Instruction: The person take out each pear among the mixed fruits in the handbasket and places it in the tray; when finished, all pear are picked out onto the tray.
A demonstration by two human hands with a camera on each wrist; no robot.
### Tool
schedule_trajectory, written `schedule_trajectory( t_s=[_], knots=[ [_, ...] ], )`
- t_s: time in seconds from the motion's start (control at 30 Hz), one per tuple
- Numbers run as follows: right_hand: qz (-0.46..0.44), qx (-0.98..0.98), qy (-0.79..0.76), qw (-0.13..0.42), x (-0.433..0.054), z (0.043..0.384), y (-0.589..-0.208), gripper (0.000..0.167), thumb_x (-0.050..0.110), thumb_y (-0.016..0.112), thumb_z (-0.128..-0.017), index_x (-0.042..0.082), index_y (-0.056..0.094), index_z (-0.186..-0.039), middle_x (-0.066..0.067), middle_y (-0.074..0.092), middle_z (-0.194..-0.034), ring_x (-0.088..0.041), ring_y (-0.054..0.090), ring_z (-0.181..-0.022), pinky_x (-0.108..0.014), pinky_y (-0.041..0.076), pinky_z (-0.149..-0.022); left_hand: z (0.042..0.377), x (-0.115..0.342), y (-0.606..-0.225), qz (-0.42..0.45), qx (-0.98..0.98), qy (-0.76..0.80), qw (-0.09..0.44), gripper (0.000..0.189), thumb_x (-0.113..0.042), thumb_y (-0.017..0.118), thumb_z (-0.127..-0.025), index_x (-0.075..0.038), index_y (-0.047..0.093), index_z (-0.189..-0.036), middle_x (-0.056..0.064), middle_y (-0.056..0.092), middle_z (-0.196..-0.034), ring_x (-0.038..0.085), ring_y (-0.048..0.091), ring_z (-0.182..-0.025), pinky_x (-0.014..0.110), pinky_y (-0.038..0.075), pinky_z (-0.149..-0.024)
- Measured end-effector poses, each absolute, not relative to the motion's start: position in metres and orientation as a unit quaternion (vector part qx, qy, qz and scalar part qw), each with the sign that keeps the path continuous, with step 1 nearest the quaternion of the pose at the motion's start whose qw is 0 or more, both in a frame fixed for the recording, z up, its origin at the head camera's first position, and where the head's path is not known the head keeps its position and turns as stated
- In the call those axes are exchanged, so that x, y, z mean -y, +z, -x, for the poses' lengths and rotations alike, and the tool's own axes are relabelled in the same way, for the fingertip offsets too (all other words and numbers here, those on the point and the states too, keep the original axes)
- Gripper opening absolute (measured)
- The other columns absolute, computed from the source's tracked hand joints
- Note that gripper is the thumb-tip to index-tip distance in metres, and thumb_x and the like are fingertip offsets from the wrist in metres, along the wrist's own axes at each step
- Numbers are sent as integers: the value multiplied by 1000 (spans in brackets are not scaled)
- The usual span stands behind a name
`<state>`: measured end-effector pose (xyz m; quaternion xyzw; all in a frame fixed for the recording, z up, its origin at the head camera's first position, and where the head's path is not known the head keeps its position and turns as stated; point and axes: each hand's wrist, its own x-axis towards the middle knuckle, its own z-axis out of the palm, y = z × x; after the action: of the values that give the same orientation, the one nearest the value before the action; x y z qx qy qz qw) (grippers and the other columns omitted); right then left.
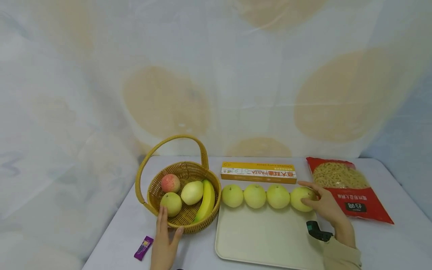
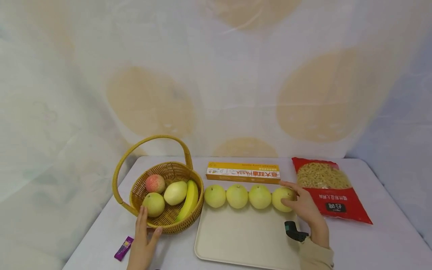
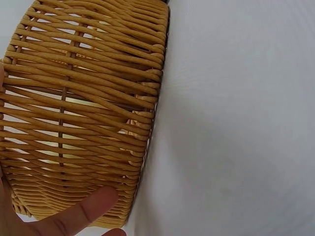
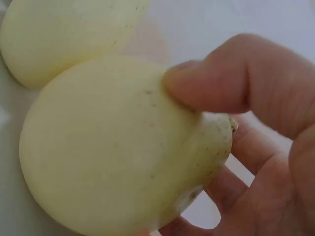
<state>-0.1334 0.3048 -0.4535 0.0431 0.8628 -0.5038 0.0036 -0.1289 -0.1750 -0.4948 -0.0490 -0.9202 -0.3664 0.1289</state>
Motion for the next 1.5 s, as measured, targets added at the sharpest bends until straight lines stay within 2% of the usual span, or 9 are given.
schedule_trajectory(
  t_s=[0.1, 0.27, 0.63, 0.73, 0.87, 0.97, 1.1, 1.33, 1.5],
  knots=[
    [-45, -858, -512, 3, -302, 135, -454, 61, 20, 64, -94, 5, 39, -147, -28, 28, -154, -47, 24, -138, -70, 26, -106, 127, 176, -492, 46, 921, -366, 126, 78, -28, 57, -98, -13, 7, -157, 15, 9, -163, 50, 28, -140, 63, 43, -99],
    [-41, -857, -514, -16, -301, 138, -455, 61, 24, 59, -97, 3, 35, -149, -25, 32, -154, -46, 23, -142, -65, 26, -112, 126, 180, -493, 37, 922, -366, 124, 79, -29, 57, -98, -13, 8, -157, 16, 10, -163, 50, 28, -140, 63, 44, -99],
    [-58, -851, -518, -65, -287, 139, -437, 55, 26, 50, -101, 9, 34, -151, -25, 33, -153, -47, 27, -139, -72, 28, -105, 124, 186, -496, 27, 923, -364, 121, 80, -31, 57, -98, -14, 6, -158, 14, 8, -164, 50, 27, -140, 63, 43, -99],
    [-30, -854, -509, -105, -278, 139, -429, 52, 24, 52, -101, 11, 38, -149, -15, 39, -152, -23, 37, -139, -46, 40, -107, 124, 187, -497, 27, 923, -363, 125, 80, -30, 57, -98, -15, 6, -158, 14, 8, -164, 51, 28, -140, 64, 43, -99],
    [33, -844, -516, -143, -261, 142, -421, 47, 16, 56, -99, 7, 46, -143, 6, 49, -142, 15, 39, -120, -7, 41, -88, 126, 185, -500, 29, 921, -367, 129, 80, -29, 58, -97, -16, 7, -158, 12, 8, -164, 50, 26, -141, 66, 38, -102],
    [70, -835, -528, -138, -245, 146, -418, 43, 12, 57, -97, 4, 49, -139, 10, 51, -136, 21, 38, -115, -3, 41, -86, 129, 180, -501, 33, 919, -368, 136, 80, -29, 59, -96, -16, 9, -157, 12, 9, -164, 49, 27, -141, 67, 37, -103],
    [111, -828, -538, -111, -221, 154, -413, 41, 9, 58, -97, 5, 51, -137, -10, 55, -137, 15, 45, -116, -8, 45, -89, 134, 173, -501, 42, 916, -374, 137, 78, -30, 59, -97, -15, 11, -157, 13, 10, -164, 48, 28, -141, 66, 38, -103],
    [157, -807, -566, -57, -175, 179, -409, 41, 11, 59, -96, 7, 52, -137, -18, 54, -139, -36, 49, -128, -18, 48, -94, 134, 171, -503, 34, 917, -374, 133, 79, -31, 58, -97, -18, 10, -158, 11, 10, -164, 47, 30, -141, 65, 41, -101],
    [206, -768, -605, -35, -138, 193, -413, 41, 6, 58, -95, 6, 52, -136, -20, 54, -138, -35, 52, -127, -25, 51, -96, 132, 175, -505, 32, 919, -368, 137, 79, -31, 58, -97, -20, 9, -158, 11, 10, -164, 47, 31, -140, 66, 42, -100]
  ],
)
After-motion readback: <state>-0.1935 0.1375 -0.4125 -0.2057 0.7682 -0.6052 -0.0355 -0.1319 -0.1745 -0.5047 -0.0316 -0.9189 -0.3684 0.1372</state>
